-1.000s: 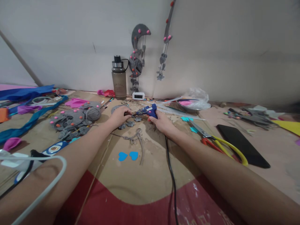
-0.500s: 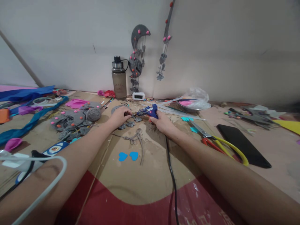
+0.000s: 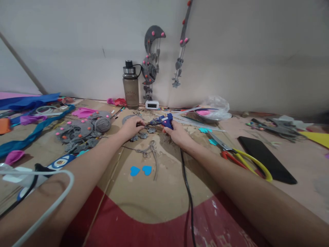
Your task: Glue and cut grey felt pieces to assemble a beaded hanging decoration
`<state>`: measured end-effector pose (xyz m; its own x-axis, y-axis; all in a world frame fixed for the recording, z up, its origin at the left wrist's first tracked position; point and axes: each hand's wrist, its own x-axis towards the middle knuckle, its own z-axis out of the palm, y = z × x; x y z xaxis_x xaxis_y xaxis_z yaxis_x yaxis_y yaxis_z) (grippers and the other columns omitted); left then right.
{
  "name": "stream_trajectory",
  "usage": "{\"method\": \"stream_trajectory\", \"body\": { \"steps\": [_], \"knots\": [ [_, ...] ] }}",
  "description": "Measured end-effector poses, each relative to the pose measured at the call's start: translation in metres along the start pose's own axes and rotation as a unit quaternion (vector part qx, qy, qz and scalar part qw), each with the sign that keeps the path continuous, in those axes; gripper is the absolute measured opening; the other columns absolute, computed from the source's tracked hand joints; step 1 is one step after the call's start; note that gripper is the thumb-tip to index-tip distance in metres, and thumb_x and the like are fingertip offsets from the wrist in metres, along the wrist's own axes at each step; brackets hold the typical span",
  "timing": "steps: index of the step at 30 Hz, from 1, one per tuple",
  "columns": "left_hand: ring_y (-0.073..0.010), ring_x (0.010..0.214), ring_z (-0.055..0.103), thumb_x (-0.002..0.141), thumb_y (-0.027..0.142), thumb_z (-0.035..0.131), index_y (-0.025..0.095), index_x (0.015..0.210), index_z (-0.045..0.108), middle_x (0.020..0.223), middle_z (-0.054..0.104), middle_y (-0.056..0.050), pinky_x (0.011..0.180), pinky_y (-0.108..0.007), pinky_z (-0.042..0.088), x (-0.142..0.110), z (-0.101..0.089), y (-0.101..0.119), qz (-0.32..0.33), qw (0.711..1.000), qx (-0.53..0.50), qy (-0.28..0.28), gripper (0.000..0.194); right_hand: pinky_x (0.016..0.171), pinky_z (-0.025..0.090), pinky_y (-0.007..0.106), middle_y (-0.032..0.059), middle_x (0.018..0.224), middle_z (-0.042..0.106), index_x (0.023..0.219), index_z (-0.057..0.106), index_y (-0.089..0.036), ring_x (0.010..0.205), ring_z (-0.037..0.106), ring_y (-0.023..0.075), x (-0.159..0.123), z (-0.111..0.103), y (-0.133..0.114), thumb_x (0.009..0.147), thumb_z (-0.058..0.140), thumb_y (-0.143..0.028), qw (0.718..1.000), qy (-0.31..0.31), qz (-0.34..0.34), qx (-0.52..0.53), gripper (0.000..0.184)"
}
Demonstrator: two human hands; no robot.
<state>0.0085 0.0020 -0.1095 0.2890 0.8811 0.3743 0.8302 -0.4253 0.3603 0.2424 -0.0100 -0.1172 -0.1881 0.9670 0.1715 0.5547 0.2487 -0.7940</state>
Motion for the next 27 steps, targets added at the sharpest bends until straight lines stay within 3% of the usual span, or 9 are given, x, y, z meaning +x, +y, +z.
{"method": "stream_trajectory", "body": {
  "steps": [17,27],
  "knots": [
    [-0.0185,0.091,0.06,0.075,0.019,0.061,0.018,0.079,0.066,0.092,0.068,-0.005,0.086,-0.034,0.046,-0.0006,-0.0018,0.0025,0.001,1.0,0.0,-0.006,0.007,0.065,0.04,0.028,0.0027,0.081,0.063,0.087,0.056,-0.019,0.07,0.054,0.0159,-0.0046,-0.0046,-0.0058,0.08,0.049,-0.028,1.0,0.005,0.019,-0.005,0.014],
    [-0.0182,0.089,0.06,0.075,0.02,0.061,0.019,0.079,0.066,0.091,0.068,-0.005,0.084,-0.033,0.046,0.0002,-0.0001,0.0009,-0.002,1.0,-0.006,-0.002,0.006,0.067,0.04,0.03,0.0038,0.082,0.063,0.088,0.054,-0.02,0.07,0.054,0.0173,0.0002,0.0012,0.0015,0.079,0.05,-0.031,0.999,0.001,-0.005,-0.033,0.015]
  ]
}}
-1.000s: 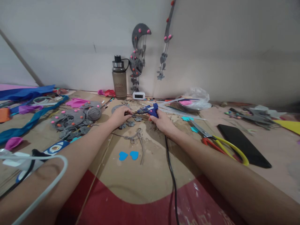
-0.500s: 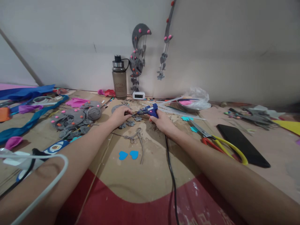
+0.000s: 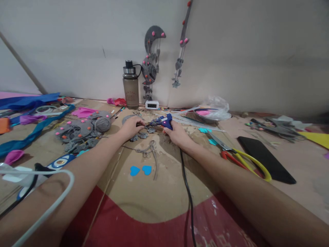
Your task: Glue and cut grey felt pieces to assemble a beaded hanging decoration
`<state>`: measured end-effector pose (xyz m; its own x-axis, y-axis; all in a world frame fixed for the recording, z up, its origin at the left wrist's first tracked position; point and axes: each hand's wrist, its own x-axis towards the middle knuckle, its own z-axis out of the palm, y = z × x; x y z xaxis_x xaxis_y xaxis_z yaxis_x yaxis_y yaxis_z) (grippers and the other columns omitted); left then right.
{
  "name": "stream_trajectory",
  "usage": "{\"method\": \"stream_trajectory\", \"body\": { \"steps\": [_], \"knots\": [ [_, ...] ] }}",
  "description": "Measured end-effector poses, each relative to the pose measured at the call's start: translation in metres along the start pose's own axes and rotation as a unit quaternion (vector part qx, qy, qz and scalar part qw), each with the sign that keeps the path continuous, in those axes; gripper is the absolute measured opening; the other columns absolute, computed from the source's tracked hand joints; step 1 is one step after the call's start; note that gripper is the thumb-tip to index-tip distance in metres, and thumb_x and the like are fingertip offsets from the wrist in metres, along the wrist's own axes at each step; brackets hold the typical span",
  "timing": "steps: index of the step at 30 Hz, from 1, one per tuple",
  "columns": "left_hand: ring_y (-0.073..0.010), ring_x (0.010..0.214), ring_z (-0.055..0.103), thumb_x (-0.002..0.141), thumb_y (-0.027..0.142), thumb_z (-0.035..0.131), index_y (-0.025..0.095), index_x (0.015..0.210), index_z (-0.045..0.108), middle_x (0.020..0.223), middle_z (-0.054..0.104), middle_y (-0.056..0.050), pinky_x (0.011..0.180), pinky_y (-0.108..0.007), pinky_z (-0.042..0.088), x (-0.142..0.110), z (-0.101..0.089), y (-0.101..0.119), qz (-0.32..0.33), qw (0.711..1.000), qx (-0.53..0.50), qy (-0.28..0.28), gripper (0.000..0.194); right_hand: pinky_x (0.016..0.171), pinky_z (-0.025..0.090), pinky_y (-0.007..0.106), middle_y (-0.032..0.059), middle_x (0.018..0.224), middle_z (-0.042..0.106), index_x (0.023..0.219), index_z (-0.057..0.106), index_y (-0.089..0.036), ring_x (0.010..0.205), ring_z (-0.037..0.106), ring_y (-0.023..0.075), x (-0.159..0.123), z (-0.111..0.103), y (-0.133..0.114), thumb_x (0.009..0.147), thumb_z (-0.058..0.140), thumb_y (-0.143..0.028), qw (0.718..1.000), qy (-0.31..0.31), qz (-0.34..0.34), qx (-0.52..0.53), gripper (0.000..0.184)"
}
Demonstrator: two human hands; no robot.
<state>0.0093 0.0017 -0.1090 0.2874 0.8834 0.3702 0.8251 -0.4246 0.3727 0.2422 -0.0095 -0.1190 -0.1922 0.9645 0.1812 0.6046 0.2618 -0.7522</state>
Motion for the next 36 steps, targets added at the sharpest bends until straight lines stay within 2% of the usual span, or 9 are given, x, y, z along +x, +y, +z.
{"method": "stream_trajectory", "body": {
  "steps": [6,14,20,29,36],
  "knots": [
    [-0.0197,0.086,0.059,0.075,0.019,0.062,0.016,0.08,0.068,0.088,0.068,-0.007,0.081,-0.034,0.046,0.0005,0.0029,-0.0047,0.012,1.0,0.0,0.006,0.009,0.068,0.039,0.03,0.0048,0.083,0.062,0.086,0.053,-0.02,0.073,0.054,0.0186,-0.0012,-0.0029,-0.0017,0.079,0.049,-0.031,1.0,0.001,0.001,-0.012,0.013],
    [-0.0188,0.088,0.06,0.074,0.019,0.062,0.018,0.078,0.067,0.09,0.068,-0.005,0.083,-0.033,0.046,-0.0002,-0.0011,0.0012,-0.001,1.0,-0.004,-0.002,0.007,0.065,0.039,0.029,0.0027,0.08,0.061,0.086,0.052,-0.021,0.07,0.053,0.0172,-0.0024,-0.0032,-0.0023,0.079,0.048,-0.031,1.0,0.004,0.01,0.014,0.013],
    [-0.0181,0.088,0.059,0.075,0.021,0.061,0.018,0.08,0.067,0.09,0.068,-0.005,0.082,-0.032,0.046,0.0006,0.0017,-0.0038,0.004,1.0,-0.001,0.001,0.007,0.068,0.039,0.031,0.0046,0.082,0.061,0.088,0.052,-0.02,0.072,0.054,0.019,-0.0018,-0.0008,-0.0028,0.079,0.049,-0.031,1.0,0.003,0.006,-0.012,0.015],
    [-0.0184,0.088,0.059,0.074,0.018,0.062,0.017,0.079,0.067,0.089,0.067,-0.005,0.082,-0.033,0.046,0.0003,0.0025,-0.0049,0.008,1.0,-0.007,0.006,0.007,0.067,0.039,0.029,0.0049,0.085,0.063,0.09,0.052,-0.019,0.075,0.055,0.0183,-0.0053,-0.0079,-0.0085,0.08,0.05,-0.028,0.999,-0.004,0.02,-0.032,0.014],
    [-0.018,0.087,0.059,0.074,0.017,0.062,0.017,0.079,0.067,0.089,0.068,-0.005,0.081,-0.031,0.045,-0.0001,0.0013,-0.0025,0.004,1.0,-0.002,0.003,0.007,0.066,0.039,0.028,0.0029,0.084,0.063,0.093,0.053,-0.019,0.074,0.055,0.0169,-0.005,-0.0063,-0.0068,0.081,0.049,-0.027,1.0,0.007,0.021,0.011,0.015]
  ]
}}
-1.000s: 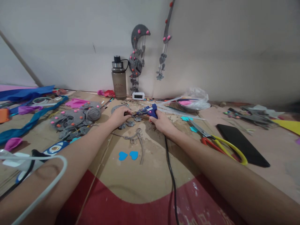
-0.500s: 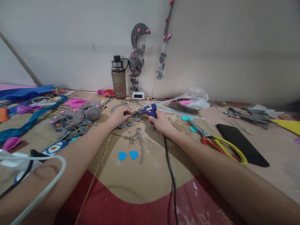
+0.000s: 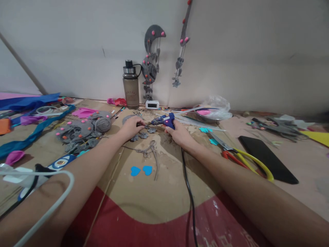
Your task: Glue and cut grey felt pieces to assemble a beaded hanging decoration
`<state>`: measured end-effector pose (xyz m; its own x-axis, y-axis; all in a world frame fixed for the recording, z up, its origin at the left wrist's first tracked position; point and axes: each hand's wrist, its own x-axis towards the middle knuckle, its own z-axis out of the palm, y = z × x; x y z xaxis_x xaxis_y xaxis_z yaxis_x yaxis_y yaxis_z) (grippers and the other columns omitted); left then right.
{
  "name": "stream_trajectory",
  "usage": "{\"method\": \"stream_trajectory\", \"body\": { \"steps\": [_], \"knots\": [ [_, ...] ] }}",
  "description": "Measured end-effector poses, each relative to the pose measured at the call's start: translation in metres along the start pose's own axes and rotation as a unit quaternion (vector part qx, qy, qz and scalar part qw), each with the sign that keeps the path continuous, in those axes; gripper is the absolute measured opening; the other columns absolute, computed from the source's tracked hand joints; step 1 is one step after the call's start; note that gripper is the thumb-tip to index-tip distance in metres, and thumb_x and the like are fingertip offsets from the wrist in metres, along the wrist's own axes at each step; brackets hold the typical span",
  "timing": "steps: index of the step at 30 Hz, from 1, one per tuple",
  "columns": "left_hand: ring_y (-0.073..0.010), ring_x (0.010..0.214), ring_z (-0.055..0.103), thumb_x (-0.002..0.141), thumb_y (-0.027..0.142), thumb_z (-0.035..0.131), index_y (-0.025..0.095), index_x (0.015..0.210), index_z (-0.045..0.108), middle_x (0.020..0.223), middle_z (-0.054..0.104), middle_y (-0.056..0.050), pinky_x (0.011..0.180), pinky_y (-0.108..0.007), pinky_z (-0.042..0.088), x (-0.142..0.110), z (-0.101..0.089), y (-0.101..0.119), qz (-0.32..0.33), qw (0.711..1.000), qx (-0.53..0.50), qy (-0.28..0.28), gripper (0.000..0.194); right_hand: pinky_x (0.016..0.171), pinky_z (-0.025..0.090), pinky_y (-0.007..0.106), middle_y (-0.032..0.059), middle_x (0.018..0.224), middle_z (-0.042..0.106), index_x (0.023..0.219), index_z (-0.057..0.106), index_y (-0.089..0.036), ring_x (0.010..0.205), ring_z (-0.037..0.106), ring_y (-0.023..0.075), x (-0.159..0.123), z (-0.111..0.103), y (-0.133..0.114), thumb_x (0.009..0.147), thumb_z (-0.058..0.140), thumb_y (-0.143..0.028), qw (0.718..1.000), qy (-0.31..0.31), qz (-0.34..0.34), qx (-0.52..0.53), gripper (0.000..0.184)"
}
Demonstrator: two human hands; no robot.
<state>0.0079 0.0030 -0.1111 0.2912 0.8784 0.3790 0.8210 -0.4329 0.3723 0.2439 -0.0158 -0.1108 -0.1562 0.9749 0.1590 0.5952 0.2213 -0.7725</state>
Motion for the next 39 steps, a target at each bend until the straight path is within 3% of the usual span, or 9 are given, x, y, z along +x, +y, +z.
{"method": "stream_trajectory", "body": {
  "steps": [24,32,39],
  "knots": [
    [-0.0184,0.085,0.059,0.074,0.018,0.062,0.017,0.079,0.067,0.088,0.067,-0.006,0.08,-0.032,0.046,0.0009,0.0014,-0.0021,0.0,1.0,0.003,0.01,0.008,0.067,0.04,0.028,0.0028,0.085,0.067,0.094,0.054,-0.019,0.073,0.058,0.0161,0.0031,0.0044,0.003,0.081,0.049,-0.028,1.0,-0.008,-0.014,0.026,0.016],
    [-0.0174,0.086,0.059,0.075,0.021,0.061,0.018,0.08,0.067,0.089,0.067,-0.005,0.08,-0.032,0.046,0.0004,0.0024,-0.0046,0.002,1.0,0.004,0.006,0.008,0.069,0.04,0.03,0.005,0.088,0.066,0.094,0.055,-0.019,0.076,0.057,0.0179,0.0024,0.0014,-0.0004,0.08,0.05,-0.028,1.0,-0.016,-0.009,-0.023,0.017],
    [-0.0176,0.086,0.06,0.075,0.023,0.061,0.019,0.08,0.067,0.089,0.067,-0.004,0.081,-0.032,0.047,0.0005,0.0017,-0.0037,-0.003,1.0,-0.002,0.001,0.009,0.064,0.041,0.027,0.0037,0.084,0.067,0.091,0.054,-0.018,0.071,0.057,0.0155,0.0009,-0.0012,0.0017,0.079,0.05,-0.026,0.999,-0.023,0.004,0.021,0.015]
  ]
}}
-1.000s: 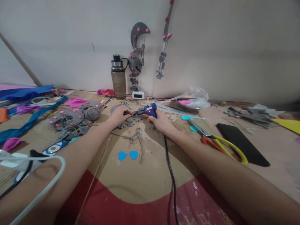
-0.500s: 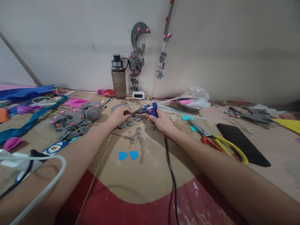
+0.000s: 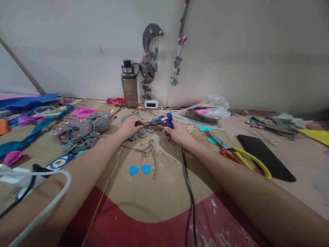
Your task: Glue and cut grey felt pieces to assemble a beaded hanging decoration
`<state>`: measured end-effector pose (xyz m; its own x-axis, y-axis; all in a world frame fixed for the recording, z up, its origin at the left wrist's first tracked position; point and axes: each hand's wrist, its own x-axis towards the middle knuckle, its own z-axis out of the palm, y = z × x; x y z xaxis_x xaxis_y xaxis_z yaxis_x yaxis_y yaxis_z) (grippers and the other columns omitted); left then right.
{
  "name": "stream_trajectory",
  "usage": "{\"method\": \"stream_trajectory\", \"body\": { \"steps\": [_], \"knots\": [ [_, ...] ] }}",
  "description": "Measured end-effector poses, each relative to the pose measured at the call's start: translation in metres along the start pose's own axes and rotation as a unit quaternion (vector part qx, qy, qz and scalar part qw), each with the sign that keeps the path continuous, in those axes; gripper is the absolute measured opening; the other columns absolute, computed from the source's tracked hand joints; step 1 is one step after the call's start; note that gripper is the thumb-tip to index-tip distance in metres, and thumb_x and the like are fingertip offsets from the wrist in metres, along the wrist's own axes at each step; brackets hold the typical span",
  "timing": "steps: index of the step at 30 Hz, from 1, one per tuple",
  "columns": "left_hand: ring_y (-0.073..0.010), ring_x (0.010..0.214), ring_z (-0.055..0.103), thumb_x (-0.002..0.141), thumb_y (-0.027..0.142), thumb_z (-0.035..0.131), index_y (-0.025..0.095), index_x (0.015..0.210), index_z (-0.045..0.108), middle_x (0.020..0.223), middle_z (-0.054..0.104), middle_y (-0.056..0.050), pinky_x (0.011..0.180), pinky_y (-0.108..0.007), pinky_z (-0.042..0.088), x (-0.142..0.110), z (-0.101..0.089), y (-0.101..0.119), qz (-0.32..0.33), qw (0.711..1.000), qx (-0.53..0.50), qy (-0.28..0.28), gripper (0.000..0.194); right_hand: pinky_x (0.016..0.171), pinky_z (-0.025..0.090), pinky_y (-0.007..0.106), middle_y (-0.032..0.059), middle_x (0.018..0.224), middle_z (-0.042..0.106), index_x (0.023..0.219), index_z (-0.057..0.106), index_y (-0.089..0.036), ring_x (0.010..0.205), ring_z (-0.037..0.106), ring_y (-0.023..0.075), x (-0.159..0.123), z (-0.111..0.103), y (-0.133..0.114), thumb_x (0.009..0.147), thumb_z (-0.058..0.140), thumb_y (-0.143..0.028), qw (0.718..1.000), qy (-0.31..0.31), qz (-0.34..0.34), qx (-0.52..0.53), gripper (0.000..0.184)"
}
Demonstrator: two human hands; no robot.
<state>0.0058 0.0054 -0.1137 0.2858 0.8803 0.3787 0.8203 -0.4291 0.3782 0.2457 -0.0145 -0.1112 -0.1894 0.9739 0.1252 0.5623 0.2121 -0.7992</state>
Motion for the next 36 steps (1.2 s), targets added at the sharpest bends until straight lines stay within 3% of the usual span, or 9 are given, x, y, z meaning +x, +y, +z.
{"method": "stream_trajectory", "body": {
  "steps": [22,36],
  "knots": [
    [-0.0176,0.086,0.059,0.075,0.023,0.061,0.019,0.08,0.067,0.088,0.067,-0.004,0.081,-0.032,0.047,0.001,0.0,0.0,-0.001,1.0,0.005,-0.002,0.008,0.063,0.039,0.026,0.003,0.082,0.065,0.093,0.054,-0.018,0.069,0.055,0.015,0.001,0.001,0.001,0.079,0.05,-0.027,1.0,0.019,0.002,0.009,0.017],
    [-0.0169,0.083,0.06,0.075,0.022,0.06,0.019,0.08,0.066,0.088,0.068,-0.004,0.078,-0.03,0.047,0.001,0.0,0.001,0.004,1.0,-0.011,0.001,0.008,0.055,0.038,0.025,0.0032,0.079,0.066,0.088,0.053,-0.018,0.062,0.055,0.013,0.003,0.002,-0.001,0.078,0.05,-0.024,1.0,-0.006,0.008,0.001,0.012]
  ]
}}
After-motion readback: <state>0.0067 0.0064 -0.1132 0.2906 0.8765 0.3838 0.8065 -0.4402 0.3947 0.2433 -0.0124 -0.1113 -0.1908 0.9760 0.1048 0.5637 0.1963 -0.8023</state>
